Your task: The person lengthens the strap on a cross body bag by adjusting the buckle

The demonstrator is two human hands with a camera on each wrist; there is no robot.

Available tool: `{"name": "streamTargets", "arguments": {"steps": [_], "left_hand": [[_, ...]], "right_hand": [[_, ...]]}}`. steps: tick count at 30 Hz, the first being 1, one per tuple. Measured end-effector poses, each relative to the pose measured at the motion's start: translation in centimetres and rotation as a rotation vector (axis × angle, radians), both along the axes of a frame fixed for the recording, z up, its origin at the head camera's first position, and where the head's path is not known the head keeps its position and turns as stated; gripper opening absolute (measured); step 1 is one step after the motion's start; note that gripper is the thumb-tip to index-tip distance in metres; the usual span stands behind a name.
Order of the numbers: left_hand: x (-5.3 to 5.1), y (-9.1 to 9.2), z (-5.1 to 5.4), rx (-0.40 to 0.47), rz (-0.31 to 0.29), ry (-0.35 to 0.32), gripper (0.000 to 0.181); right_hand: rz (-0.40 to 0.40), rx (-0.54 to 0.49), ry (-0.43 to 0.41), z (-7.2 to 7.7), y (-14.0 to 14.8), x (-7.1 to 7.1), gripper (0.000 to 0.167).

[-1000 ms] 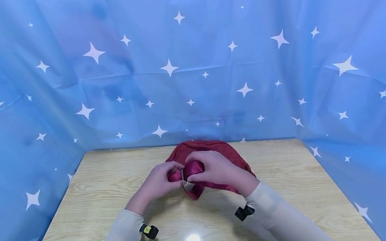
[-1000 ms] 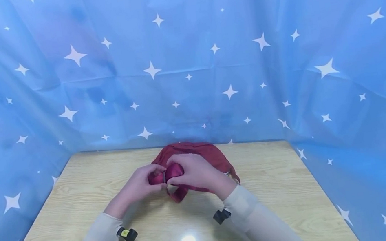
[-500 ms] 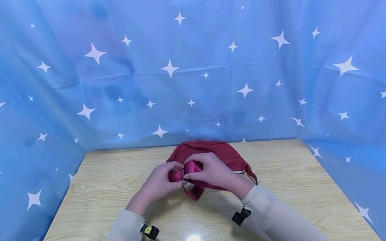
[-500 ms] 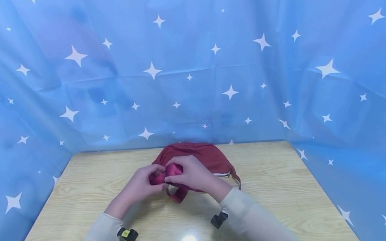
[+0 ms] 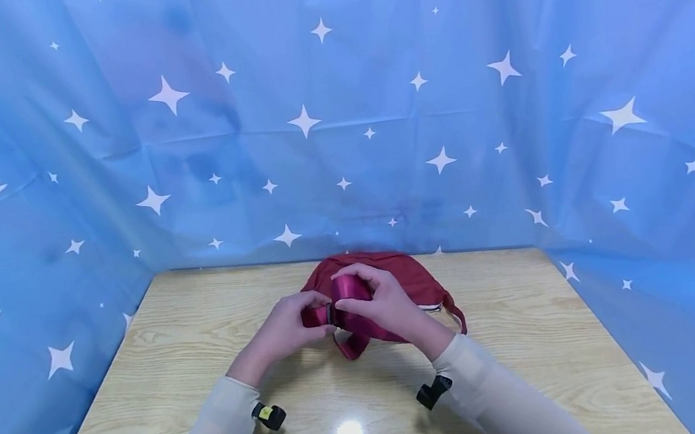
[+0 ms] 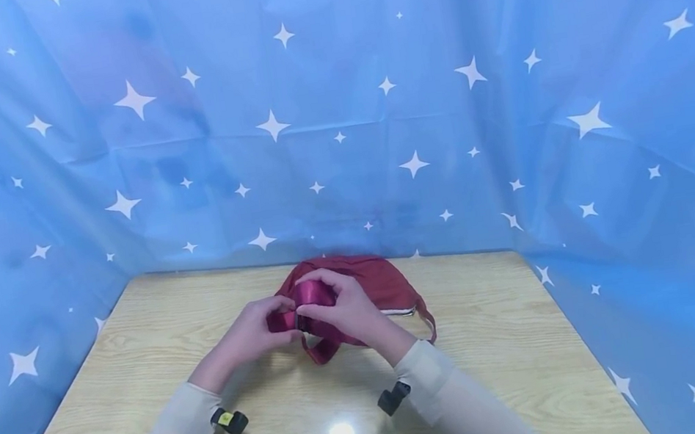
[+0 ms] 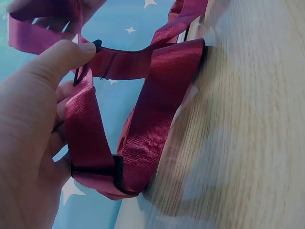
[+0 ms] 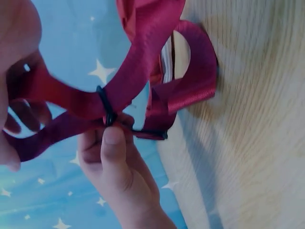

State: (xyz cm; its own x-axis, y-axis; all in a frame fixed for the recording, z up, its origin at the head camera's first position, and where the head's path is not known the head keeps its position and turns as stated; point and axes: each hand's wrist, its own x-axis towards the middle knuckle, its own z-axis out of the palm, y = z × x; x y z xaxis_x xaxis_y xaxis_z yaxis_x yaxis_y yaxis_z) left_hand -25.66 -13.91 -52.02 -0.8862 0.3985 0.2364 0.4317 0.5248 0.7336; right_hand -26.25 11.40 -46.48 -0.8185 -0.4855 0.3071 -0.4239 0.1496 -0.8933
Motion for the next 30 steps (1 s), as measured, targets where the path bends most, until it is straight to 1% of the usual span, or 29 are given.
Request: {"name": "streamTargets", "arguments": {"steps": [3, 6, 9, 12, 15, 17, 19, 23, 27, 30], "left_hand": [[0.1, -0.1, 0.1, 0.020, -0.001, -0.016, 0.040], [0.2, -0.1, 0.2, 0.037, 0.002, -0.025, 0.039], [0.2, -0.1, 0.1, 0.039, 0.007, -0.030, 0.040], [0.1, -0.1, 0.1, 0.029, 0.011, -0.037, 0.041], [0.1, -0.1, 0.1, 0.023, 0.008, -0.044, 0.042], [0.1, -0.2, 0.1, 0.022, 0.009, -0.049, 0.042], [0.2, -0.2, 0.1, 0.023, 0.009, -0.051, 0.041], [0.2, -0.3, 0.0, 0.024, 0.015, -0.046, 0.041], [0.1, -0.3, 0.1, 0.017, 0.017, -0.036, 0.042], [0.0, -0.3, 0.1, 0.009, 0.016, -0.033, 0.042]], "right_hand": [[0.028, -0.004, -0.003, -0.2, 0.5, -0.2, 0.050], [0.058, -0.036, 0.003, -0.5, 1.4, -0.4, 0.057], [0.076, -0.066, 0.029, -0.8, 2.7, -0.6, 0.057], [0.061, -0.066, 0.077, -1.2, 4.2, -0.8, 0.053], [0.023, -0.058, 0.096, -1.9, 5.9, -1.0, 0.047], [-0.006, -0.046, 0.089, -2.5, 7.1, -0.9, 0.043], [-0.024, -0.047, 0.089, -3.4, 8.2, -0.8, 0.038], [-0.063, -0.020, 0.091, -5.0, 10.0, -0.4, 0.036], [-0.175, 0.101, 0.083, -6.2, 10.8, 0.2, 0.033], [-0.240, 0.219, 0.118, -7.1, 10.7, 0.6, 0.035]]}}
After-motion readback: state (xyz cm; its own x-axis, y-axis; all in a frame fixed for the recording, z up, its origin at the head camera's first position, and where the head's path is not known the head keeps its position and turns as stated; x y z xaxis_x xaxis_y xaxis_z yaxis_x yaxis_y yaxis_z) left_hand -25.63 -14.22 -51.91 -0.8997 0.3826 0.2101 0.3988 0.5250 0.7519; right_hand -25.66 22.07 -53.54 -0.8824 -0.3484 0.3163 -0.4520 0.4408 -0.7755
